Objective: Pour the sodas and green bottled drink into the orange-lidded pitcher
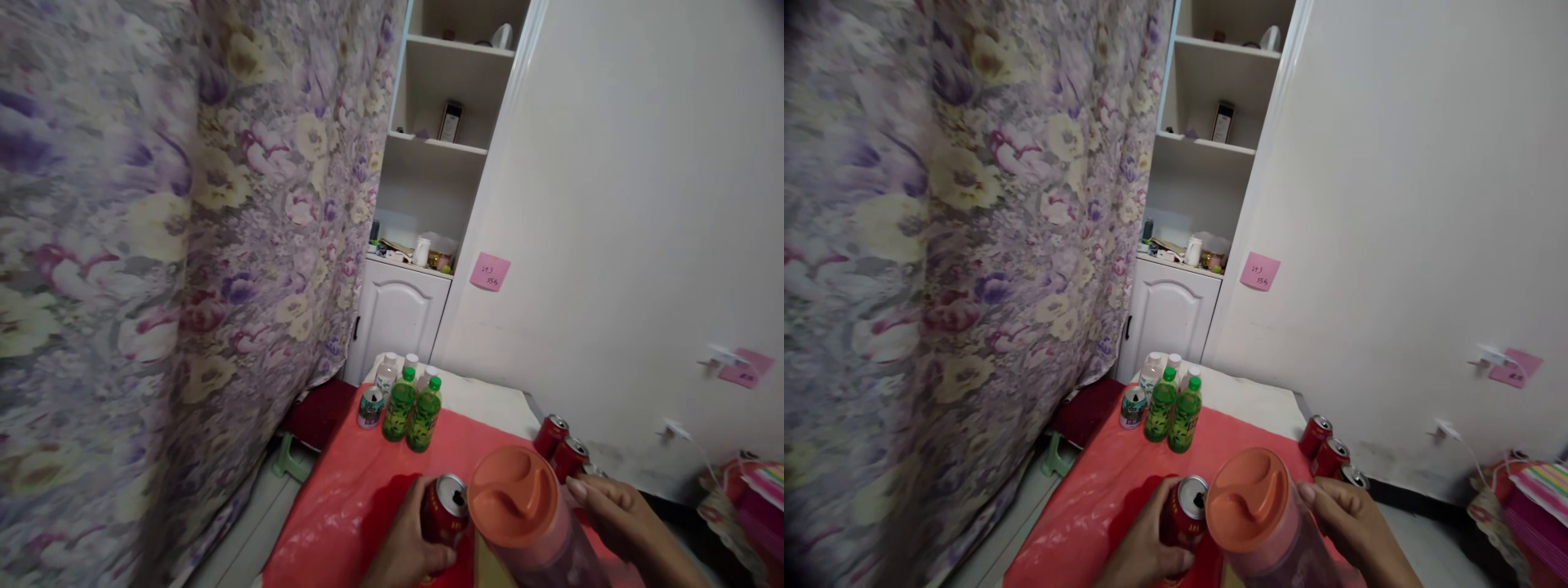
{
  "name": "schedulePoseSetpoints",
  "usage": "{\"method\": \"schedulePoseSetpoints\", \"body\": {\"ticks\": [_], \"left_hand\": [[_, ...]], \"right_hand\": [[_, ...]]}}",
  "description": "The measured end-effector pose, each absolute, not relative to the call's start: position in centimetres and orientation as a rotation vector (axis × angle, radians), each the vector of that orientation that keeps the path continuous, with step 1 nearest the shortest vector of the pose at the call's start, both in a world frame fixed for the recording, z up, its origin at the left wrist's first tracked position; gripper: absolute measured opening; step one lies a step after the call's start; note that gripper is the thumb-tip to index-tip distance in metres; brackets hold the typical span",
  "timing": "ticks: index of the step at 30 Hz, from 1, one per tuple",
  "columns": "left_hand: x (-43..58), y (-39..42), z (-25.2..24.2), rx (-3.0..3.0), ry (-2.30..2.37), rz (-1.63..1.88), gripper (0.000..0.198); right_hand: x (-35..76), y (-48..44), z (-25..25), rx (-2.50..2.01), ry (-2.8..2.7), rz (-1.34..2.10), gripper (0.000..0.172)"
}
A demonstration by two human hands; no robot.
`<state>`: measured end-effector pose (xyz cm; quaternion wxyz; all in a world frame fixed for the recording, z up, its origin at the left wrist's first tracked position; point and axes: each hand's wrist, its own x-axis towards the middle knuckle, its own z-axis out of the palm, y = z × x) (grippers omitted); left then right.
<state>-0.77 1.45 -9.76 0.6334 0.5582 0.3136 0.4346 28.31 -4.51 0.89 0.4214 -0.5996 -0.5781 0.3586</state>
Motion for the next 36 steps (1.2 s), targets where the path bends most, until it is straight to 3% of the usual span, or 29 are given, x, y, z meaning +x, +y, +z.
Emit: {"method": "schedulePoseSetpoints", "body": {"ticks": [36], "left_hand": [[-1.5,1.6,-9.9,1.322,0.751,1.014,0.075]], "right_hand": [[28.1,-4.4,1.8,-1.547,-1.442,0.857,0.065]]}}
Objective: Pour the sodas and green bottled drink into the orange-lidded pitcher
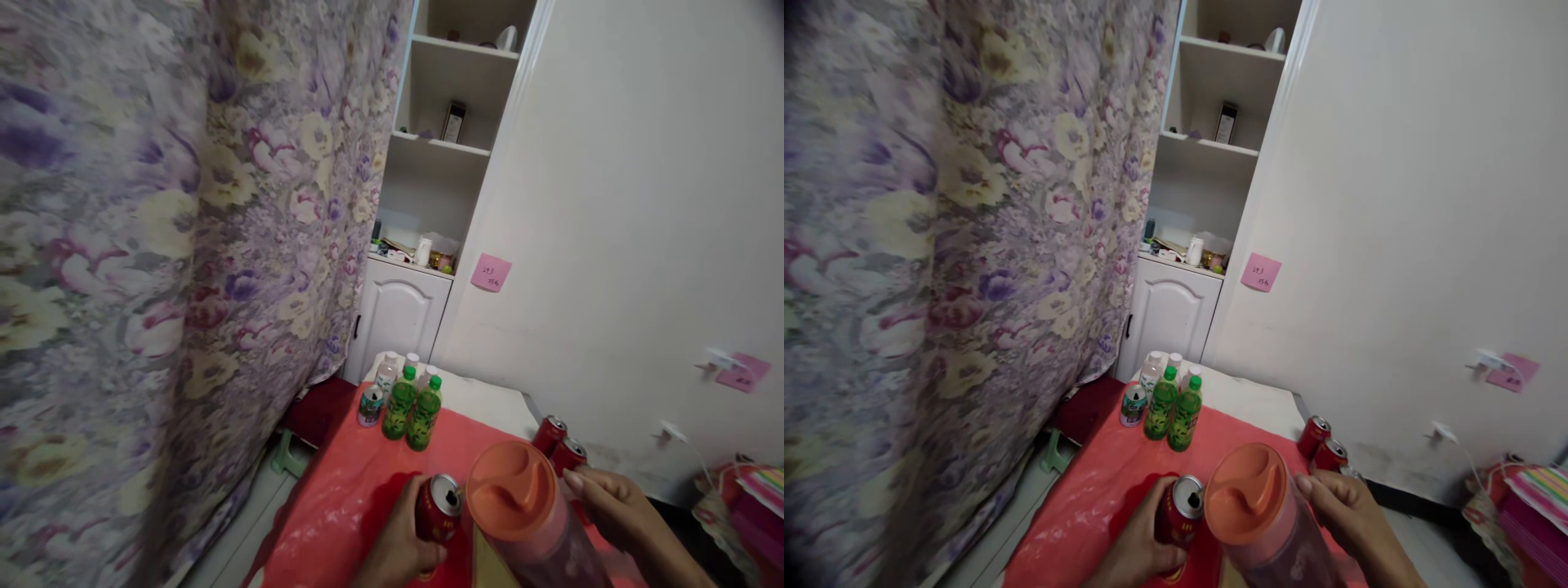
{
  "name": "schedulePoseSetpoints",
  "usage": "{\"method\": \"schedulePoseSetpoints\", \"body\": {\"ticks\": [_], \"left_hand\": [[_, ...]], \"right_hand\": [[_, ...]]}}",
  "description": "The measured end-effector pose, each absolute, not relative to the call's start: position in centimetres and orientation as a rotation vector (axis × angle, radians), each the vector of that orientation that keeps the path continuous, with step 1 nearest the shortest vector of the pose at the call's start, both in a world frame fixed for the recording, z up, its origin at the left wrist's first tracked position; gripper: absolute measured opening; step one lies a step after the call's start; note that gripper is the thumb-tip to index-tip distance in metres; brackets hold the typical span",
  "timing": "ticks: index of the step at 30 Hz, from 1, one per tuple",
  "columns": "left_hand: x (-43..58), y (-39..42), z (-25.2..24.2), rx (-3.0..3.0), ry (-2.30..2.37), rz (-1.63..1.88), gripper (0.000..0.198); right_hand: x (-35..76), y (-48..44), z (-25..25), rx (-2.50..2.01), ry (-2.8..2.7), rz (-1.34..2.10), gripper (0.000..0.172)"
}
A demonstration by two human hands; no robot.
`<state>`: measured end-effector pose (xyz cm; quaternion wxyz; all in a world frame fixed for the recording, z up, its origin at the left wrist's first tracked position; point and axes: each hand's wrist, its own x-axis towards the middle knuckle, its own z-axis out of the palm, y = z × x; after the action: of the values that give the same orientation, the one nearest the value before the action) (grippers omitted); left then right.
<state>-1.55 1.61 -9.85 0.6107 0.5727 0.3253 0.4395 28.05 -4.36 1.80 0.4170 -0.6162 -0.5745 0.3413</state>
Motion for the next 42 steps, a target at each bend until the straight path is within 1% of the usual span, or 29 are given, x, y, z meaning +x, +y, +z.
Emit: {"method": "schedulePoseSetpoints", "body": {"ticks": [10,17,32,38,42], "left_hand": [[-1.5,1.5,-9.9,1.322,0.746,1.005,0.072],[-1.3,1.9,-11.1,1.325,0.742,0.997,0.07],[-1.4,2.4,-11.7,1.342,0.735,0.996,0.069],[-1.6,1.9,-10.1,1.292,0.729,0.948,0.073],[-1.8,2.0,-10.0,1.263,0.7,0.932,0.078]], "right_hand": [[28.4,-4.2,1.3,-1.533,-1.454,0.868,0.064],[28.5,-4.1,1.1,-1.551,-1.479,0.816,0.065],[27.1,-4.4,2.3,-1.487,-1.437,0.924,0.065],[26.3,-4.5,3.1,-1.484,-1.463,0.882,0.067],[25.9,-4.7,3.7,-1.469,-1.472,0.846,0.067]]}}
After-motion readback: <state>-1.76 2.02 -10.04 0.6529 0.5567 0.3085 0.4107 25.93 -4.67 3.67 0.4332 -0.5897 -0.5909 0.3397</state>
